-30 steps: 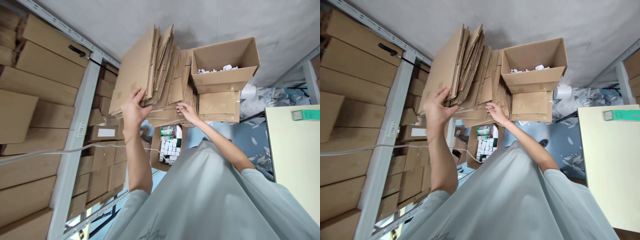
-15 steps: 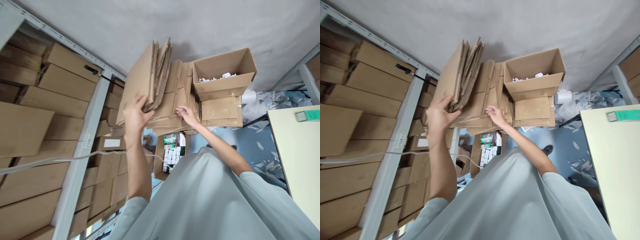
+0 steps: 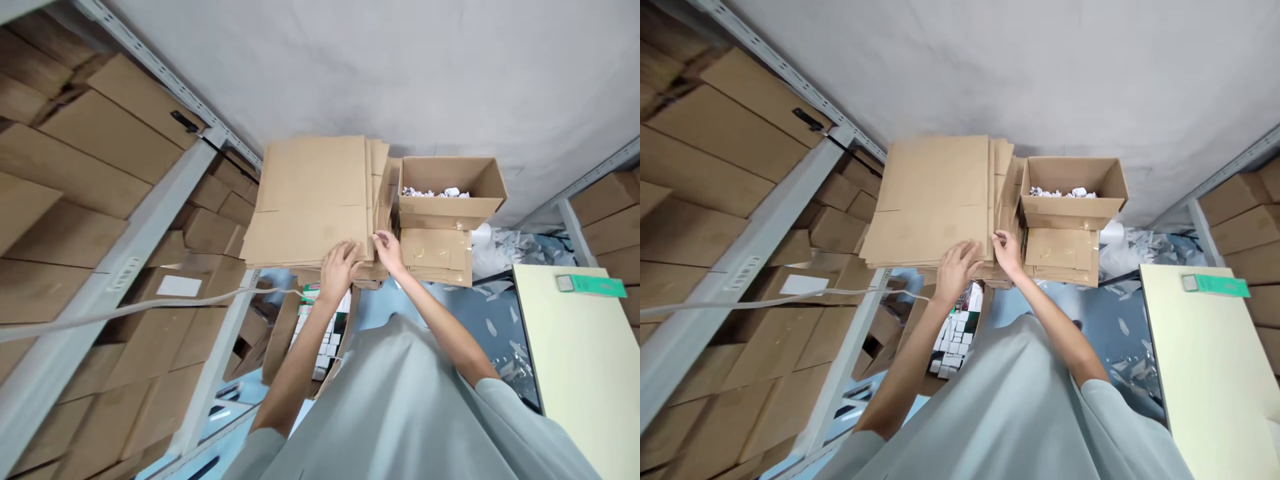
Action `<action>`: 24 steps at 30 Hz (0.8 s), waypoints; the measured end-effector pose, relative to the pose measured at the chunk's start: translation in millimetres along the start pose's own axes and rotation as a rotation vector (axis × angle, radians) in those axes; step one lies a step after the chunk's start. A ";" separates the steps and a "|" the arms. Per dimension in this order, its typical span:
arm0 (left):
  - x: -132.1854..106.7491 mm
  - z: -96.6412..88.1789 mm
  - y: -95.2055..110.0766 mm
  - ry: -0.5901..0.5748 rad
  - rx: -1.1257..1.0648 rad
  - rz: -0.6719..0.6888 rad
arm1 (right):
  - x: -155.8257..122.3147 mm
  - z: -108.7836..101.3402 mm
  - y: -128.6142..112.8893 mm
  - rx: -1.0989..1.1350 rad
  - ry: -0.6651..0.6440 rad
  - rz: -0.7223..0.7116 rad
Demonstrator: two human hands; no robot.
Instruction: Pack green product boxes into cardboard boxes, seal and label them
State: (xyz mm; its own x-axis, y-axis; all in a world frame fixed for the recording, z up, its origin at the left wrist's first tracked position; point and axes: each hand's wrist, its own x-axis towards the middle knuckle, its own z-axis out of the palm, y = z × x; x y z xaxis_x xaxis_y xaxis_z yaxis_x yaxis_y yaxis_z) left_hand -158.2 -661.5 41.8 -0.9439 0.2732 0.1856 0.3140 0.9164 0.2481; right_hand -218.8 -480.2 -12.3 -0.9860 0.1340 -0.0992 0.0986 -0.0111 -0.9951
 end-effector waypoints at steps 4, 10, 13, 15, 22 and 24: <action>3.2 -1.2 -4.0 0.079 -0.067 0.016 | 0.2 0.1 -12.4 -0.133 0.000 -0.124; 0.6 -4.6 -14.5 0.115 -0.094 0.030 | 1.8 3.3 -24.9 -0.405 0.004 -0.154; -4.8 1.6 -10.8 0.123 -0.080 0.065 | 2.1 3.9 -28.0 -0.465 0.059 -0.183; -9.1 8.2 -7.0 0.147 -0.067 0.092 | 1.7 3.6 -30.8 -0.473 0.062 -0.198; -10.8 25.4 -10.0 0.303 -0.061 0.154 | 4.8 5.3 -45.7 -0.455 0.008 -0.069; -5.1 25.2 -10.9 0.351 -0.084 0.133 | 6.8 6.3 -48.0 -0.482 0.015 -0.050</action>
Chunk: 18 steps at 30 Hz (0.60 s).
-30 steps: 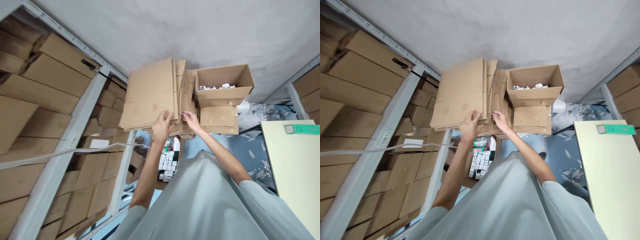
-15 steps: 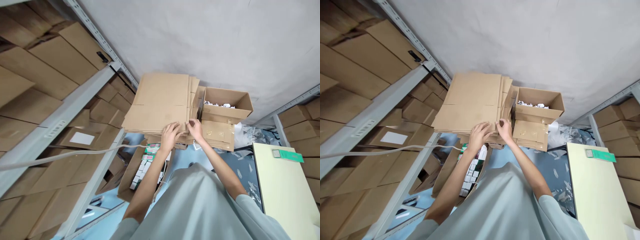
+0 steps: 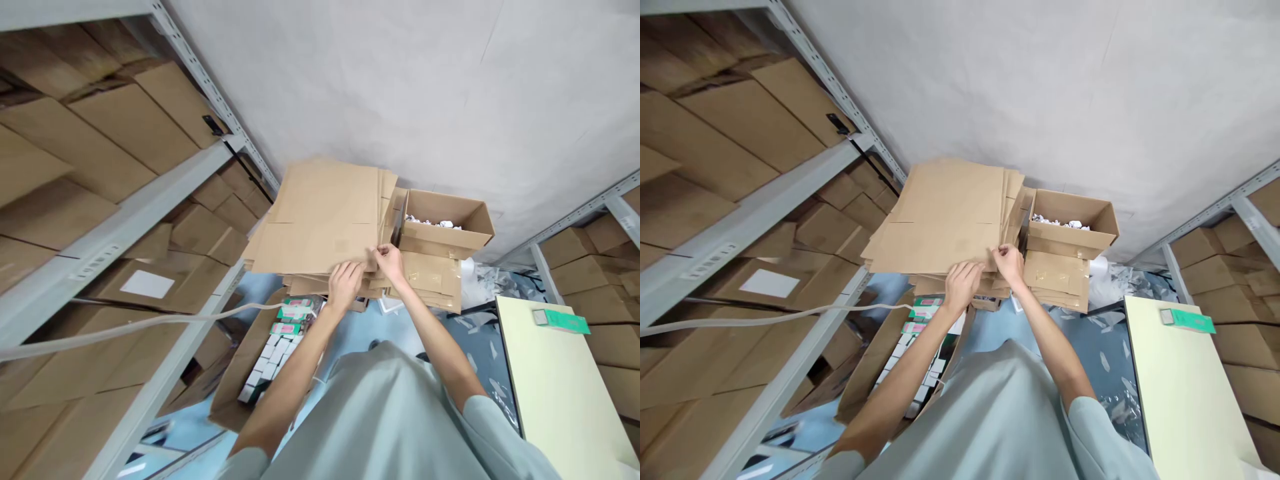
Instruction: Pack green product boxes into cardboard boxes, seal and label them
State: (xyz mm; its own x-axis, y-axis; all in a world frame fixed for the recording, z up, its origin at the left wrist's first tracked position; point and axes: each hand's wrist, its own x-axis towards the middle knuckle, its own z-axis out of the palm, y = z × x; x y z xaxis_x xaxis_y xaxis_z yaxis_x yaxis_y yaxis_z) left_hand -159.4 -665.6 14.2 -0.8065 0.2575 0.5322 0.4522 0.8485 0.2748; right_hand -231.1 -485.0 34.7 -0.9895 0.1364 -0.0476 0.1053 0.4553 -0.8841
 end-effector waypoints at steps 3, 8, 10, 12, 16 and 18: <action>6.9 1.2 3.0 0.021 -0.013 -0.041 | 1.0 -0.4 1.8 -0.007 -0.011 -0.010; 6.3 3.3 10.8 -0.137 0.030 0.016 | -2.9 -4.2 15.5 0.080 -0.037 -0.032; 3.7 3.2 10.1 -0.151 0.049 0.051 | -4.7 -6.7 20.5 0.123 -0.033 -0.023; -0.5 1.7 8.4 -0.131 0.045 0.074 | -6.0 -9.4 23.3 0.178 -0.036 -0.006; -11.6 -4.5 11.4 -0.070 -0.028 0.161 | -7.0 -15.2 20.5 0.300 -0.040 0.041; -13.6 -7.3 15.8 -0.040 -0.061 0.192 | -7.0 -17.6 14.9 0.358 -0.037 0.069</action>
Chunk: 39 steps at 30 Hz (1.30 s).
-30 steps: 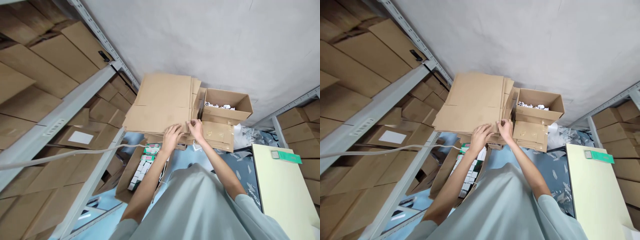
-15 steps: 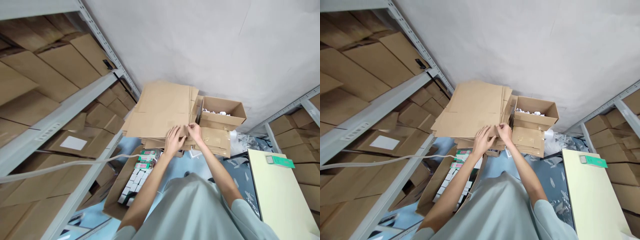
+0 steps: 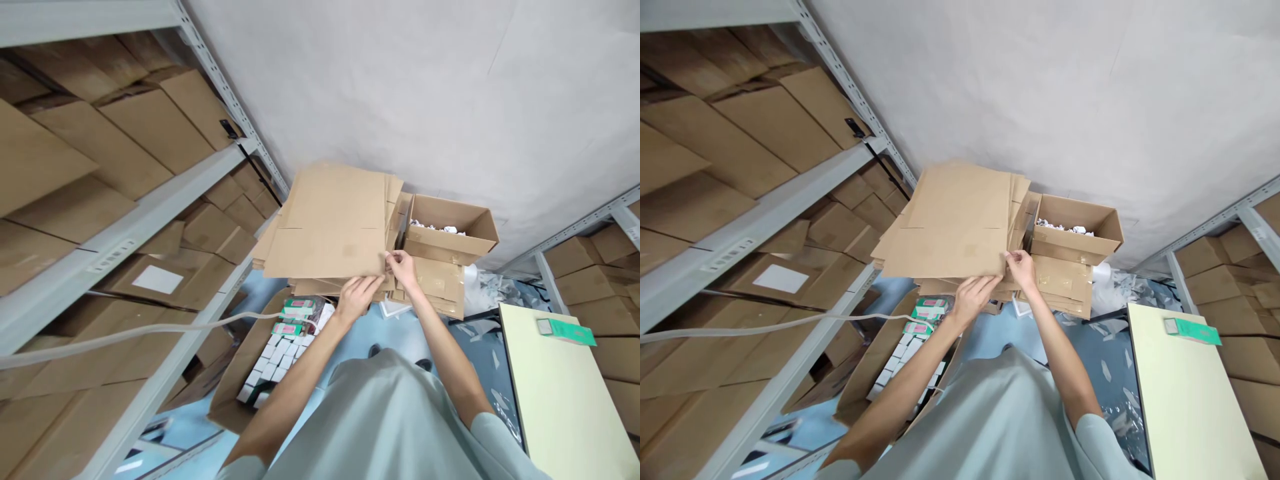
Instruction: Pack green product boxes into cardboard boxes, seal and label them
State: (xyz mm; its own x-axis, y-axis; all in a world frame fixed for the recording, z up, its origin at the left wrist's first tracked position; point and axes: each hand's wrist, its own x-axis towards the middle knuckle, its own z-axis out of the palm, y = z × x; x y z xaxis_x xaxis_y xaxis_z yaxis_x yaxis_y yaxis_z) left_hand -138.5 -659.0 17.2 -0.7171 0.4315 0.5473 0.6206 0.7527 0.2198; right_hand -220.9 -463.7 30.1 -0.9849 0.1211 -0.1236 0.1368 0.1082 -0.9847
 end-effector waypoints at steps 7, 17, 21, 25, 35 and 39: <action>18.4 -11.2 -5.8 0.017 0.040 -0.228 | -11.9 10.8 -29.0 0.236 -0.107 0.108; -2.8 -64.4 -2.7 0.254 0.092 -0.192 | -93.3 -45.3 -59.7 0.364 -0.194 0.004; 31.1 -59.6 35.1 0.363 0.066 -0.018 | -132.2 -99.7 -64.3 0.408 -0.142 -0.070; 79.6 -37.6 83.4 0.405 -0.116 0.160 | -151.4 -168.7 -65.9 0.438 0.113 -0.156; 173.9 59.3 204.7 -0.047 -0.988 -0.345 | -273.3 -388.3 29.2 0.251 1.267 -0.086; 206.6 104.9 273.5 -0.156 -1.172 -0.572 | -344.5 -448.2 64.8 0.197 1.503 -0.029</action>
State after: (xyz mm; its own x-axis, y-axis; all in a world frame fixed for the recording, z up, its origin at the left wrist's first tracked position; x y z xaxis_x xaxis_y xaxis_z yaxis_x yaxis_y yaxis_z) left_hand -150.2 -311.9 105.6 -0.9487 0.3099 0.0626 0.0676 0.0055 0.9977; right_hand 174.7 -56.1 64.0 0.0493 0.9987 0.0123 -0.0164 0.0131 -0.9998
